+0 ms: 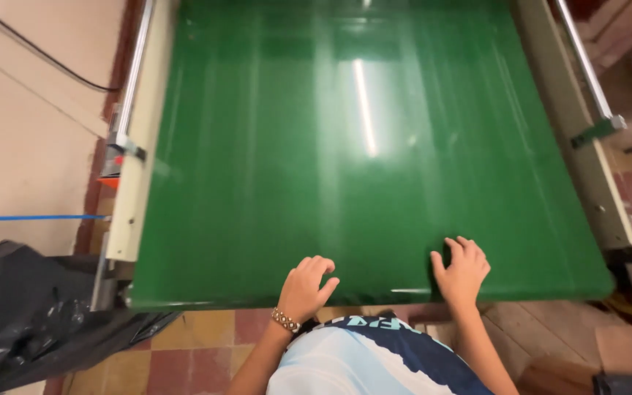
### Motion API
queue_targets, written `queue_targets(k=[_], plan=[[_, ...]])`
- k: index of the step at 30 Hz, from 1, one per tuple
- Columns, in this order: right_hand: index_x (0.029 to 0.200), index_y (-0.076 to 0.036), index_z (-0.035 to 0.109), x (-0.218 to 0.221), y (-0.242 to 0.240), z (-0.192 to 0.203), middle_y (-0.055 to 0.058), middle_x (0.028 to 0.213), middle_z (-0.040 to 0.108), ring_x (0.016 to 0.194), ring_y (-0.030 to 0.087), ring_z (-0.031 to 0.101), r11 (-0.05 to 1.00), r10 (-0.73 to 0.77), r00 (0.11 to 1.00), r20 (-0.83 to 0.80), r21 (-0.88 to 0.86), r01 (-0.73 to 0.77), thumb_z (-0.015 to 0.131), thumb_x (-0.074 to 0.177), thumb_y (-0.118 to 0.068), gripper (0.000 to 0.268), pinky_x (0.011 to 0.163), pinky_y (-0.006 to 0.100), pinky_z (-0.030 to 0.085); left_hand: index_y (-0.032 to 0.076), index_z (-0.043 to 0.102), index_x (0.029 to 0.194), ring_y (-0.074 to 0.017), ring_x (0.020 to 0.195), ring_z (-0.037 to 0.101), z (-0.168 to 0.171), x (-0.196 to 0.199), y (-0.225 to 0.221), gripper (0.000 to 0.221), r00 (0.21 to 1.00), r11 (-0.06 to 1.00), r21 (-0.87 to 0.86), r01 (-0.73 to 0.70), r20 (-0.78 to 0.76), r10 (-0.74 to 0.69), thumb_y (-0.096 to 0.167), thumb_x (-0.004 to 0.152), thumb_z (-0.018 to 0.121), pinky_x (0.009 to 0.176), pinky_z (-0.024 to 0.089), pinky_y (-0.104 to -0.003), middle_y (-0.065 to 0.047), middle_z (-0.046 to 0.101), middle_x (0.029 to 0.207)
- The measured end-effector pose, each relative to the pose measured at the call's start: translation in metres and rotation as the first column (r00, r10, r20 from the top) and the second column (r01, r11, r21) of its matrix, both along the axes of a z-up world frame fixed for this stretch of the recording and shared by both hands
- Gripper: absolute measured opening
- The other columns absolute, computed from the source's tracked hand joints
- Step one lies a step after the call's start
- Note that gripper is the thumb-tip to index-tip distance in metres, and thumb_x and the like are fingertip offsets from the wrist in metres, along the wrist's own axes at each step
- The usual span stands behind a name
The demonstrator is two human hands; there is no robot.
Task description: Picking up plastic bags from a conveyor belt, folding them into smaller rectangles, and stacking them neatly in a crate.
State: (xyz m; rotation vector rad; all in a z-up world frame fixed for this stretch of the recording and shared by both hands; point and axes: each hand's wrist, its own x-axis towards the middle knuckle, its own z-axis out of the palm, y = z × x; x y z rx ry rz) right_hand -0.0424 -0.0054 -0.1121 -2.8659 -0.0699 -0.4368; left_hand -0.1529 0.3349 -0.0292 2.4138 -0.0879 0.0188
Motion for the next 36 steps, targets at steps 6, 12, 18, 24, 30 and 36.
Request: queue_targets(k=[6, 12, 18, 24, 30, 36], plan=[[0.115, -0.023, 0.07, 0.0, 0.095, -0.003, 0.001, 0.129, 0.061, 0.126, 0.03, 0.051, 0.995, 0.096, 0.995, -0.038, 0.016, -0.095, 0.067, 0.082, -0.045, 0.04, 0.098, 0.052, 0.039, 0.018, 0.058, 0.096, -0.0191, 0.089, 0.058, -0.011, -0.033, 0.07, 0.014, 0.995, 0.995, -0.018, -0.094, -0.033, 0.094, 0.029, 0.088, 0.06, 0.069, 0.045, -0.038, 0.004, 0.063, 0.094], [0.117, -0.022, 0.069, 0.012, 0.144, 0.006, 0.0, 0.127, 0.062, 0.121, 0.03, 0.053, 0.992, 0.107, 0.994, -0.014, 0.073, -0.106, 0.069, 0.082, -0.044, 0.041, 0.095, 0.05, 0.04, 0.018, 0.057, 0.095, -0.0196, 0.087, 0.057, -0.011, -0.043, 0.117, 0.013, 0.988, 0.988, -0.006, -0.153, 0.022, 0.153, 0.028, 0.088, 0.061, 0.067, 0.044, -0.039, 0.004, 0.062, 0.092], [0.117, -0.022, 0.069, 0.026, 0.146, 0.004, -0.002, 0.126, 0.063, 0.122, 0.029, 0.052, 0.986, 0.083, 0.996, -0.028, 0.15, -0.078, 0.068, 0.084, -0.041, 0.037, 0.097, 0.05, 0.038, 0.018, 0.058, 0.093, -0.0186, 0.084, 0.057, -0.011, -0.036, 0.138, 0.012, 0.987, 0.989, -0.025, -0.143, 0.072, 0.144, 0.028, 0.088, 0.061, 0.064, 0.044, -0.037, 0.005, 0.062, 0.089], [0.114, -0.023, 0.069, 0.029, 0.119, 0.002, 0.001, 0.122, 0.065, 0.118, 0.032, 0.054, 0.991, 0.012, 1.0, -0.006, 0.131, -0.011, 0.07, 0.083, -0.04, 0.035, 0.093, 0.052, 0.041, 0.018, 0.059, 0.091, -0.0198, 0.087, 0.058, -0.018, -0.018, 0.127, 0.011, 0.995, 0.998, -0.013, -0.06, 0.082, 0.061, 0.029, 0.088, 0.06, 0.065, 0.045, -0.039, 0.005, 0.063, 0.09], [0.115, -0.022, 0.069, 0.028, 0.078, 0.012, 0.002, 0.123, 0.064, 0.116, 0.032, 0.055, 0.988, -0.056, 0.995, -0.082, 0.141, 0.067, 0.068, 0.085, -0.039, 0.034, 0.092, 0.05, 0.04, 0.019, 0.06, 0.091, -0.0187, 0.086, 0.057, -0.013, -0.002, 0.092, 0.011, 0.995, 0.999, -0.014, 0.035, 0.096, -0.034, 0.029, 0.089, 0.061, 0.063, 0.044, -0.037, 0.005, 0.063, 0.09], [0.114, -0.027, 0.068, 0.023, 0.023, 0.005, -0.002, 0.118, 0.062, 0.116, 0.029, 0.058, 0.99, -0.124, 0.992, 0.011, 0.069, 0.122, 0.076, 0.084, -0.041, 0.034, 0.091, 0.051, 0.048, 0.026, 0.06, 0.1, -0.0163, 0.088, 0.061, -0.038, 0.011, 0.043, 0.018, 0.964, 0.987, 0.098, 0.128, 0.222, -0.147, 0.042, 0.095, 0.057, 0.068, 0.053, -0.033, 0.006, 0.057, 0.086]])
